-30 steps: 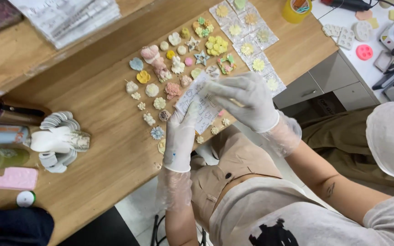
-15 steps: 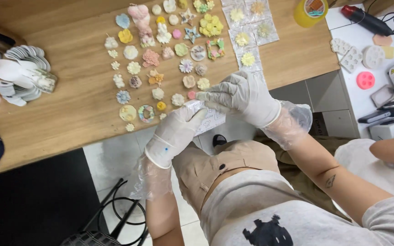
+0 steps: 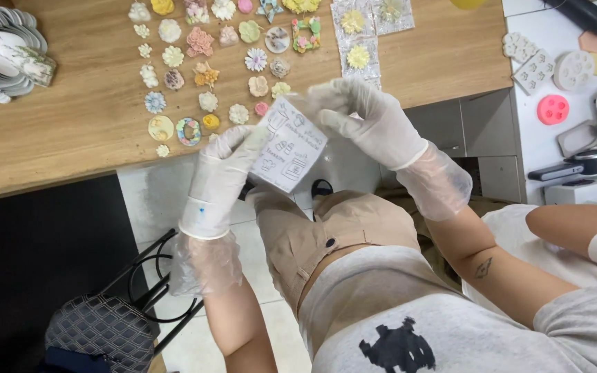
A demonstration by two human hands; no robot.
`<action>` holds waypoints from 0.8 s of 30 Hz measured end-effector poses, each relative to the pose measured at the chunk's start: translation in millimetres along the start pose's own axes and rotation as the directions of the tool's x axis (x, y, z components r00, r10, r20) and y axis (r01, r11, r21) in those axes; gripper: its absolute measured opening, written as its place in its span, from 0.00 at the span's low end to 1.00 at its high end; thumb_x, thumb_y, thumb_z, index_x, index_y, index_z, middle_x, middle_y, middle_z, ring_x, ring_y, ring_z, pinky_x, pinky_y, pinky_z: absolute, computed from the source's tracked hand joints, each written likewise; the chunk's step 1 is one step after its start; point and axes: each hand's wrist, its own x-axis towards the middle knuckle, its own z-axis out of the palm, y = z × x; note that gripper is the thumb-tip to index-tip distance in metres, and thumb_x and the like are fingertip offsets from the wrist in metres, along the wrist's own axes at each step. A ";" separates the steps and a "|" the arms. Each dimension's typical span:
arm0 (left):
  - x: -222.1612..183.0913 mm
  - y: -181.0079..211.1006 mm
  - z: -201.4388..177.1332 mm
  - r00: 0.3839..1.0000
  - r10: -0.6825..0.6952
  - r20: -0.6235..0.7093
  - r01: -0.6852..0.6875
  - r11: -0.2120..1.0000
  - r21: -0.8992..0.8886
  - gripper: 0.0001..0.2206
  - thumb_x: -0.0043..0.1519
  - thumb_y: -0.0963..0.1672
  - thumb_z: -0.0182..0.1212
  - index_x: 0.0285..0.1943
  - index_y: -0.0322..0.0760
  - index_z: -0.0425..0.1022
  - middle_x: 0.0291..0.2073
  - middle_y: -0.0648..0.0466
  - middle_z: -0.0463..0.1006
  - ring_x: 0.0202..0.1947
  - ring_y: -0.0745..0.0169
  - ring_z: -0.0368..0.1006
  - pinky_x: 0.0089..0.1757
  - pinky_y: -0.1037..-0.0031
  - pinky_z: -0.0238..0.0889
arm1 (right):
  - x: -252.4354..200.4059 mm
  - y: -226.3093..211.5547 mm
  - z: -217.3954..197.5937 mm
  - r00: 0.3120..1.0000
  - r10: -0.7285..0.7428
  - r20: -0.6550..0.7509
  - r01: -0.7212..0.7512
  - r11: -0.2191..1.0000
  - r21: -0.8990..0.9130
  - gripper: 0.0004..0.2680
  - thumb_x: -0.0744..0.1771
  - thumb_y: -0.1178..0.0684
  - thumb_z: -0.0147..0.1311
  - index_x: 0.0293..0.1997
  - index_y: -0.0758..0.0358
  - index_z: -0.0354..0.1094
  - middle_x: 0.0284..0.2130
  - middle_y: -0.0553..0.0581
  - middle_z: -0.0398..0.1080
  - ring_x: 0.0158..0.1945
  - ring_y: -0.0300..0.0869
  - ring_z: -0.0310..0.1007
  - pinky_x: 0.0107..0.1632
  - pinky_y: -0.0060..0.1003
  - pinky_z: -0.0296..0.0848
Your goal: The person places small decorative flower ornaments into individual clear plastic packets, adds a small card into the packets, and seals them at a wooden workstation.
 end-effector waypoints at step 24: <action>77.2 -30.4 83.9 0.923 0.231 -0.307 -0.314 0.913 -0.259 0.42 0.61 0.38 0.65 0.81 0.39 0.40 0.78 0.46 0.49 0.73 0.49 0.55 0.66 0.59 0.59 | 39.9 -29.7 35.1 0.765 -0.643 0.006 0.287 0.333 -0.898 0.17 0.67 0.58 0.65 0.64 0.53 0.71 0.32 0.46 0.73 0.38 0.43 0.73 0.46 0.38 0.72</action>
